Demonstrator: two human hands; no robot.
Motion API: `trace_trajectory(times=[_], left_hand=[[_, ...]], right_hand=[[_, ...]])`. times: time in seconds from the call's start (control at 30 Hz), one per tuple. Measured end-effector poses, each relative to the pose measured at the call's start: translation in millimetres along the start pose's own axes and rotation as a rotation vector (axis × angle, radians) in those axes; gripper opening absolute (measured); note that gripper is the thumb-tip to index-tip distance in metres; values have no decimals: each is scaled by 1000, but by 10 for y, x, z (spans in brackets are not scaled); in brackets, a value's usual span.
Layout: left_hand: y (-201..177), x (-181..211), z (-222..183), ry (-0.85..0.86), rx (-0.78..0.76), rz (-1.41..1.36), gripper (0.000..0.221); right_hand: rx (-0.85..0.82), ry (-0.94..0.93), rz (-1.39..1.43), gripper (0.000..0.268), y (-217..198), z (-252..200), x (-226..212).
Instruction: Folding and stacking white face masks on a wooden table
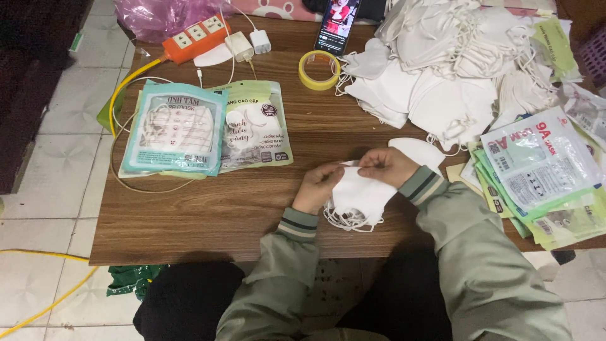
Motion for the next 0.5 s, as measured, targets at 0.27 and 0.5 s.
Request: trace_trajectory(times=[0.27, 0.5], left_hand=[[66, 763, -217, 99, 188, -26, 23], [-115, 403, -18, -150, 169, -708, 16]], right_hand=[[373, 176, -797, 25, -779, -257, 354], [58, 400, -1030, 73, -775, -332, 279]])
Point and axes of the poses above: each hand's wrist, its own z-axis towards the middle knuckle, its own y-axis out of the palm, x = y × z, the point moved 3 cm from there along z, towards the middle knuckle, and after that the axes turned 12 degrees about -y, right-handed, at the moved point
